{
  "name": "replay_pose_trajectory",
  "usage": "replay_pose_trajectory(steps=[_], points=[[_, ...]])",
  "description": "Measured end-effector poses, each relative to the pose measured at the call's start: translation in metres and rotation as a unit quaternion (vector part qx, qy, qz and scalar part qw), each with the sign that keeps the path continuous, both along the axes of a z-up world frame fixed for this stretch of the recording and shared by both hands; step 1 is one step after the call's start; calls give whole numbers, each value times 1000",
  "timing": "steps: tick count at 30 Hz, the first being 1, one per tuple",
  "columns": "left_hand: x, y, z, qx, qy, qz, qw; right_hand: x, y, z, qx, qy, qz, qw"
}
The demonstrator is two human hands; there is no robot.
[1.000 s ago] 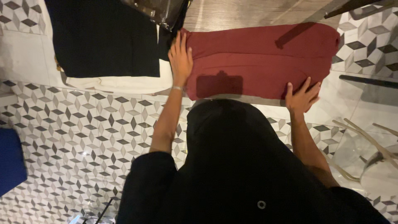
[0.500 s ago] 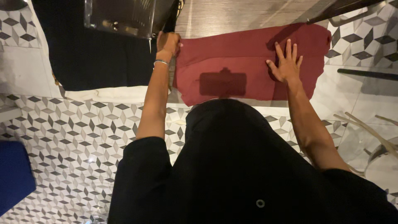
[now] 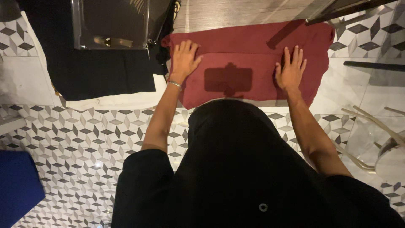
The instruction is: The person removes a garment from a cabinet, folds a shirt by hand on a table, and places the shirt inside the cabinet.
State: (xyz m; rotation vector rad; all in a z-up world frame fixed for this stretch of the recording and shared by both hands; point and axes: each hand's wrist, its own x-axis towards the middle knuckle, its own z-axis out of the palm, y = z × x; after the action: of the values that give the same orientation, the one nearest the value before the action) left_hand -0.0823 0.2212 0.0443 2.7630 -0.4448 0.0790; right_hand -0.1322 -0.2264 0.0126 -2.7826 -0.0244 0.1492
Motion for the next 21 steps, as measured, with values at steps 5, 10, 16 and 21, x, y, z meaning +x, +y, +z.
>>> replay_pose_trajectory(steps=[5,10,16,21], points=[[-13,10,-8,-40,52,-18,998,14,-21,-2,-63,-55,41,996],[-18,35,-21,-42,35,2,998,35,-32,-13,-123,-66,54,989],[-24,39,-9,-104,15,28,994,42,-49,-19,-114,-99,65,986],[-27,37,1,-73,14,19,997,21,-46,0,-55,-121,79,988]])
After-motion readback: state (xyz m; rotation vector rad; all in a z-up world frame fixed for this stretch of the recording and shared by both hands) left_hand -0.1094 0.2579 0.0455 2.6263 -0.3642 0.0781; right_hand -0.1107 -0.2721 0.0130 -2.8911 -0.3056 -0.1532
